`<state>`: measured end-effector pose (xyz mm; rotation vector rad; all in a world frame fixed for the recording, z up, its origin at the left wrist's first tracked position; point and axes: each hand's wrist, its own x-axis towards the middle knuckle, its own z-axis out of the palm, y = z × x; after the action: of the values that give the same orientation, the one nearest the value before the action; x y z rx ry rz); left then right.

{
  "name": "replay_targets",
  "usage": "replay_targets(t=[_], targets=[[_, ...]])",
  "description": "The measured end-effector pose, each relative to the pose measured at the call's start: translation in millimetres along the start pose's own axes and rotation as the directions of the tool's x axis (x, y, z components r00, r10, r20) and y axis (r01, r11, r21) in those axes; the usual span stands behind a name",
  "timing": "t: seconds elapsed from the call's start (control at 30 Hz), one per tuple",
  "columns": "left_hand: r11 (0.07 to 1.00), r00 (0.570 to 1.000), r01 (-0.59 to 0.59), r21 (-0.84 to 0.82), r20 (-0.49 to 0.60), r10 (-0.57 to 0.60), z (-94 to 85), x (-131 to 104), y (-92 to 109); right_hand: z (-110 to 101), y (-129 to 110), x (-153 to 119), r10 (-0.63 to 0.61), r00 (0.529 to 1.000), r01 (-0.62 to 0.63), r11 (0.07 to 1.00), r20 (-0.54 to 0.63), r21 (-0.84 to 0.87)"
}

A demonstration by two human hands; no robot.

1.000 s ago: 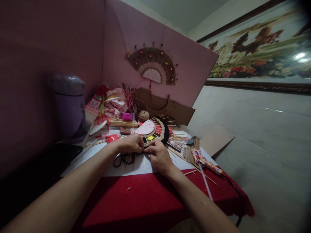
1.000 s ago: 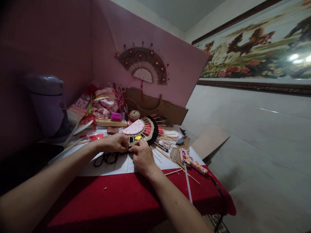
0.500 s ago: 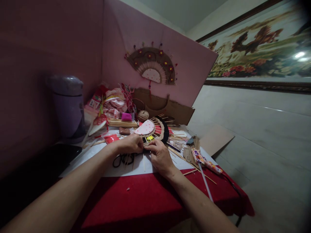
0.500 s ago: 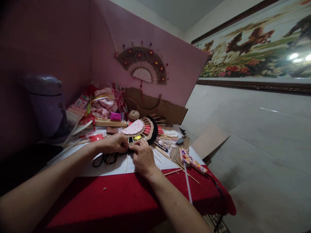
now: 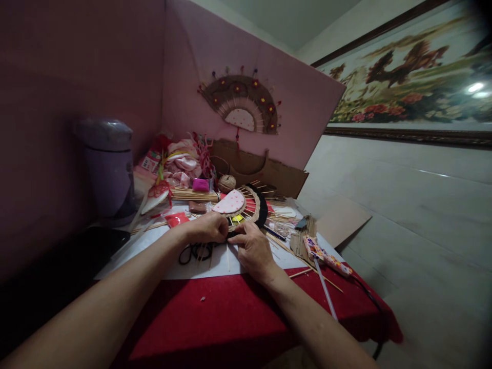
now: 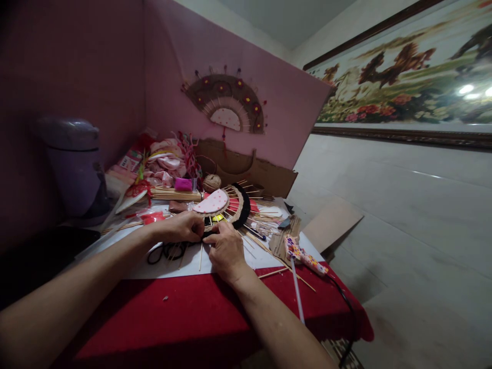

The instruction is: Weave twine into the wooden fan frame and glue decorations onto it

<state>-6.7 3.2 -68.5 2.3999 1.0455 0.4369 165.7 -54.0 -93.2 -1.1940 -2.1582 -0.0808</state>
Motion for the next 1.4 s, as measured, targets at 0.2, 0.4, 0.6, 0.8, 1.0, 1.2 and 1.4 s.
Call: replay_targets(t=[0.2,0.4,0.6,0.8,1.0,1.2,1.4], targets=[[1.000,0.999,0.001,0.009,-0.050,0.000,-3.7,-3.2,7.6,-0.4,-0.7,0.2,0.004,1.000,-0.004,1.000,0.007,0.001],[1.000,0.995,0.017,0.004,-0.101,-0.017,-6.7,-1.7,5.5,0.8,0.1,-0.4,-0.013,1.000,0.013,1.000,-0.005,0.022],[0.996,0.995,-0.054,0.064,-0.079,0.059,-7.0,-0.3,2.7,1.6,0.4,-0.5,-0.002,1.000,0.002,1.000,-0.010,0.012],[0.992,0.994,-0.089,0.090,-0.052,0.093,-6.2,-0.9,2.9,2.7,0.3,-0.5,-0.003,1.000,0.003,1.000,-0.018,0.015],[0.990,0.993,-0.104,0.097,-0.039,0.108,-7.1,-0.5,1.7,3.6,1.7,1.1,0.008,0.997,-0.002,0.997,-0.081,0.079],[0.991,0.994,-0.106,0.086,-0.027,0.109,-7.7,-1.3,2.0,2.2,0.0,0.7,0.037,0.991,-0.030,0.998,-0.131,0.054],[0.991,0.994,-0.103,0.085,-0.035,0.106,-7.6,-1.8,3.2,2.9,-1.1,-0.1,0.027,0.999,-0.029,0.999,-0.043,-0.035]])
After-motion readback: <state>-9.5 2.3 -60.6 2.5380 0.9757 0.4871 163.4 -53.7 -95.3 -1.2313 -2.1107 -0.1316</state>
